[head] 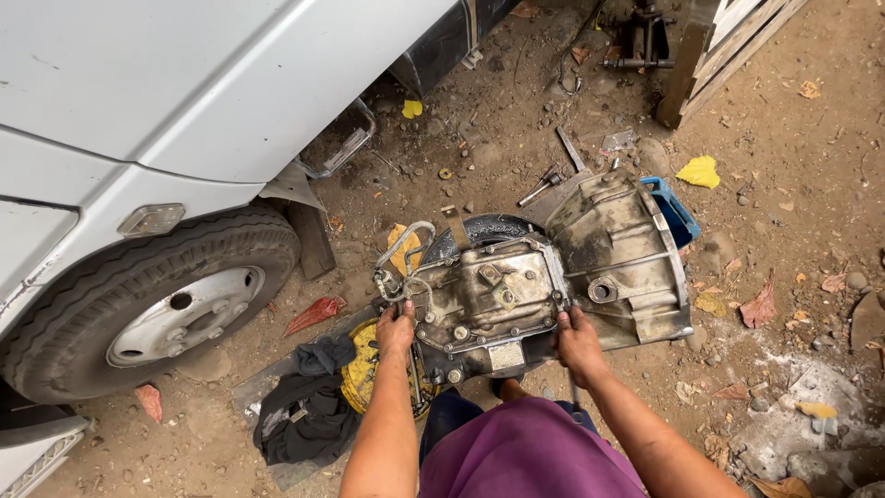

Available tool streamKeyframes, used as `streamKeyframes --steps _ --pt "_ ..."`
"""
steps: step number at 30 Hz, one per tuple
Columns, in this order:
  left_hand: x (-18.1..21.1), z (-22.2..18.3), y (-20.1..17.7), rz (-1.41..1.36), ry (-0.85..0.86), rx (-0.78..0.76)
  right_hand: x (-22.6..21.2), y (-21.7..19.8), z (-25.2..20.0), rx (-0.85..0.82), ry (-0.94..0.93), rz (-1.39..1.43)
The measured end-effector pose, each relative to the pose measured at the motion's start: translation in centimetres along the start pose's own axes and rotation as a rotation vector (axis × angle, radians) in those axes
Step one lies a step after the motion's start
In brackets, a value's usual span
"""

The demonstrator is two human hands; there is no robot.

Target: Disassembling a vehicle gearbox by removing bolts with a wrench

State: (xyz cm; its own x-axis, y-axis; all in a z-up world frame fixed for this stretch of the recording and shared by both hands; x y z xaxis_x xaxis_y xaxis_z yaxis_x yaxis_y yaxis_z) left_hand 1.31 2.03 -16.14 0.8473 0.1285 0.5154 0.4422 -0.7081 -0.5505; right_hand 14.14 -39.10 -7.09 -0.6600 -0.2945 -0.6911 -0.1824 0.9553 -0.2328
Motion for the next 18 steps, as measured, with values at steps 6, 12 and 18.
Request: streamKeyframes --steps 6,12,18 --pt "-0.6 1.1 0.2 0.063 -0.002 0.0 -1.1 -3.0 1.6 -0.049 -0.114 -0.465" --pt "0.3 0.4 -0.2 0.05 -0.004 -0.01 -5.1 -5.1 3.3 -0.051 -0.18 -0.892" --pt "-0.2 2.1 0.8 0.069 0.028 -0.041 -7.6 -3.6 1.4 -0.052 -0.152 -1.127"
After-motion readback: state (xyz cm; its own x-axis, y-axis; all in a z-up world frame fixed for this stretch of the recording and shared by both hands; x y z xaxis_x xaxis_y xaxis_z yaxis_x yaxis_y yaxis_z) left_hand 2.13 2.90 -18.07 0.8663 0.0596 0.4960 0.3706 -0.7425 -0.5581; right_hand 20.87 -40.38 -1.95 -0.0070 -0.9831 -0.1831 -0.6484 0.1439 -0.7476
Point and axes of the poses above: each hand's wrist, its own z-axis towards the middle knuckle, its own y-axis out of the palm, x = y × z, the point moved 10 cm from there along z, towards the middle knuckle, and after that the axes turned 1 degree about -y, right-handed, at the moved point
